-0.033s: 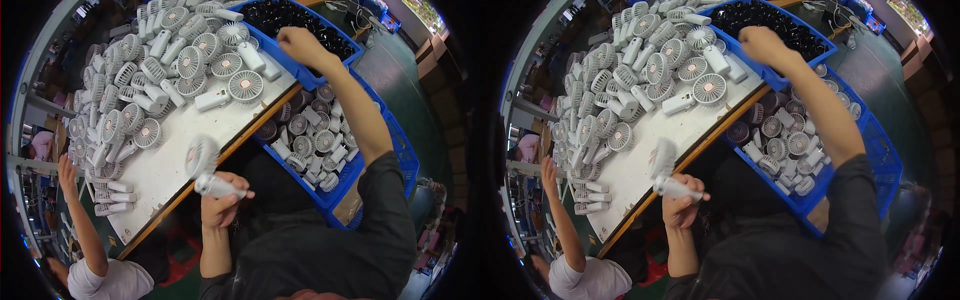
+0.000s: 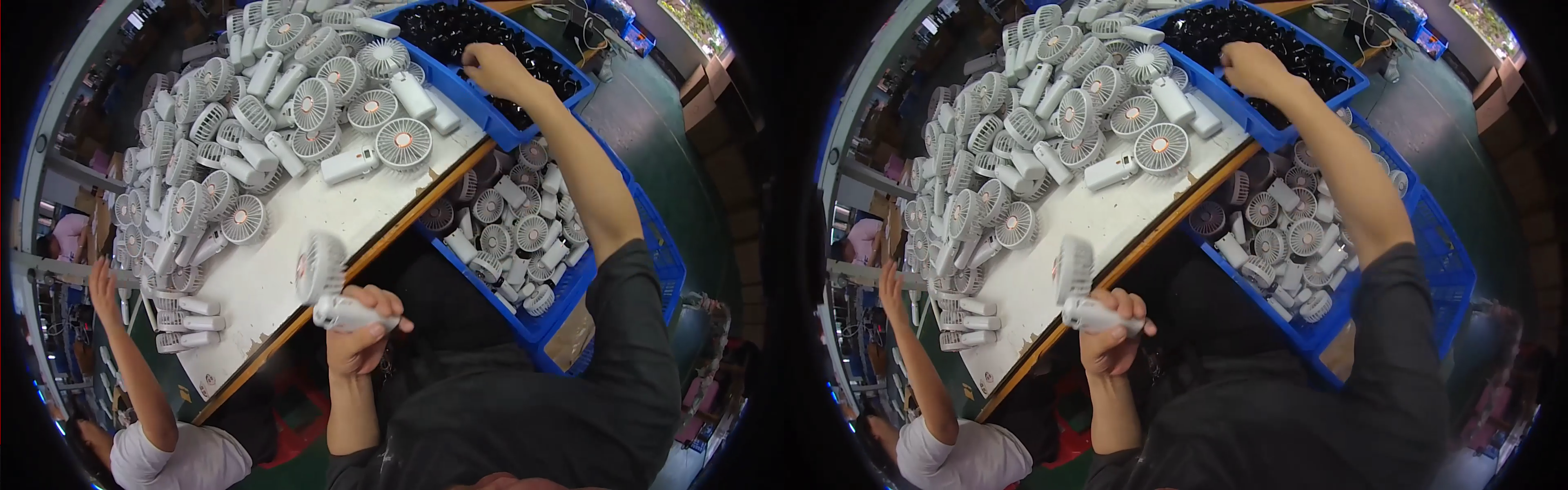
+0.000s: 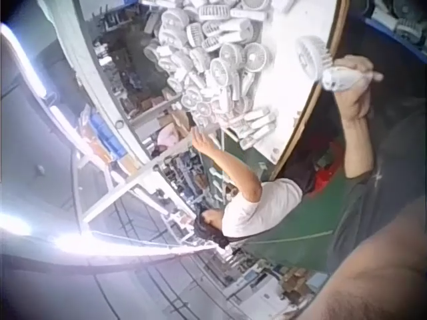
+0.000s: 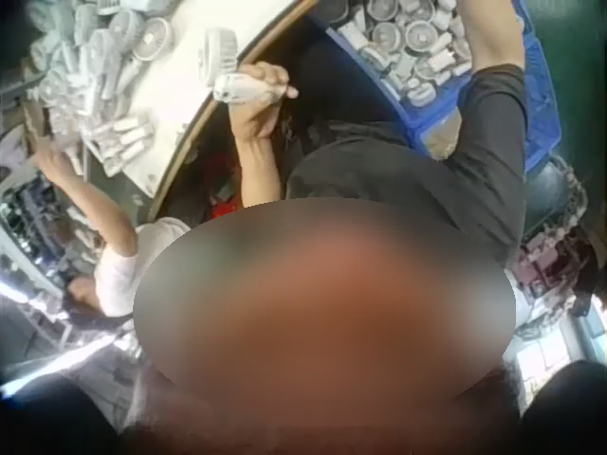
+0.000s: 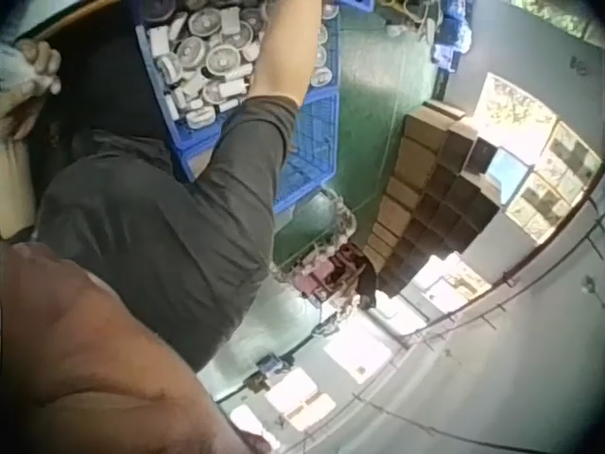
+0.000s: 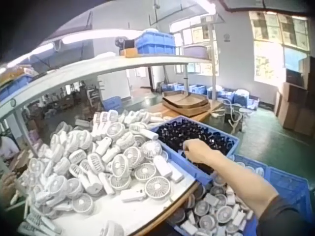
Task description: The person assembles portable fans by picking up a fan from a blue crate, attaching a black component from a smaller tray, and placing the finished unit back into the crate.
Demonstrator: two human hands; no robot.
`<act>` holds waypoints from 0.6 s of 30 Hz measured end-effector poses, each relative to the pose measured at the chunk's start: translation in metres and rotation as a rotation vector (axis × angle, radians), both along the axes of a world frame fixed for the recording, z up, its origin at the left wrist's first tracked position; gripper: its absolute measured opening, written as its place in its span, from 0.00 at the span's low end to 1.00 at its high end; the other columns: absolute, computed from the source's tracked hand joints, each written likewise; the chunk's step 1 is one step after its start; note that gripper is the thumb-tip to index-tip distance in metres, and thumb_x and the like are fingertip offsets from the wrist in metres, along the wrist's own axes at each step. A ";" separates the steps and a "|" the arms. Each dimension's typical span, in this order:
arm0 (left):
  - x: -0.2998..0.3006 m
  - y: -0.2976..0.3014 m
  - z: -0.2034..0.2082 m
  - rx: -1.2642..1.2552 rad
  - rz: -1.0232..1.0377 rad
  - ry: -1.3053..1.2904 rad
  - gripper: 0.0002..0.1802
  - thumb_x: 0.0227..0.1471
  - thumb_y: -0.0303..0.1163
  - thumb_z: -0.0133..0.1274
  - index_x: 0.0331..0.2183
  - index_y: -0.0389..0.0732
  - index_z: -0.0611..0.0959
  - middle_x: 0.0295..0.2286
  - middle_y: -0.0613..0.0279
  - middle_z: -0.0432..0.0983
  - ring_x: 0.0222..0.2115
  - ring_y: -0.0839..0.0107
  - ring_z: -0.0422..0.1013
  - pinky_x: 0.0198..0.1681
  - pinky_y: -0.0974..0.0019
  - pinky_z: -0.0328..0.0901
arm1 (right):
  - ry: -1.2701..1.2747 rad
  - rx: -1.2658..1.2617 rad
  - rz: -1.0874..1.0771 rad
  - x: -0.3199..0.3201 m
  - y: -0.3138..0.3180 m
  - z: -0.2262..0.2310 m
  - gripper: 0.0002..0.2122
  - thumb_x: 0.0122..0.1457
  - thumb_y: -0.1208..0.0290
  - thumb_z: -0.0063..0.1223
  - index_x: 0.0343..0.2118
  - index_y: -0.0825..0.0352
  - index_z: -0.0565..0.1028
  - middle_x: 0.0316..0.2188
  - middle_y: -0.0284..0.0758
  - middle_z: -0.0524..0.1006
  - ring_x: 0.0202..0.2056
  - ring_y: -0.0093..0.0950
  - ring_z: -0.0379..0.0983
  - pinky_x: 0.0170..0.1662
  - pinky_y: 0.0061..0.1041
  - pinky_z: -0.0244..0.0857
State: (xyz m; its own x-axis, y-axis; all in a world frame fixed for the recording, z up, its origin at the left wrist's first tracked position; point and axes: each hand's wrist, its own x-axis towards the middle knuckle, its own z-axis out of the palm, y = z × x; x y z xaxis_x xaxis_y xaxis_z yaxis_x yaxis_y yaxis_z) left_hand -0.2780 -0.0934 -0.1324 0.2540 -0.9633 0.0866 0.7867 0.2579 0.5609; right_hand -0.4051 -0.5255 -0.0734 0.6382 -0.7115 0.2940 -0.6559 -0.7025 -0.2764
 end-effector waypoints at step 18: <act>-0.002 -0.005 0.004 0.381 0.310 -0.277 0.23 0.52 0.21 0.58 0.50 0.28 0.72 0.39 0.45 0.76 0.31 0.65 0.76 0.24 0.67 0.76 | -0.874 1.613 0.727 -0.003 0.294 -0.044 0.08 0.63 0.75 0.53 0.43 0.70 0.77 0.39 0.33 0.75 0.35 0.19 0.73 0.37 0.20 0.67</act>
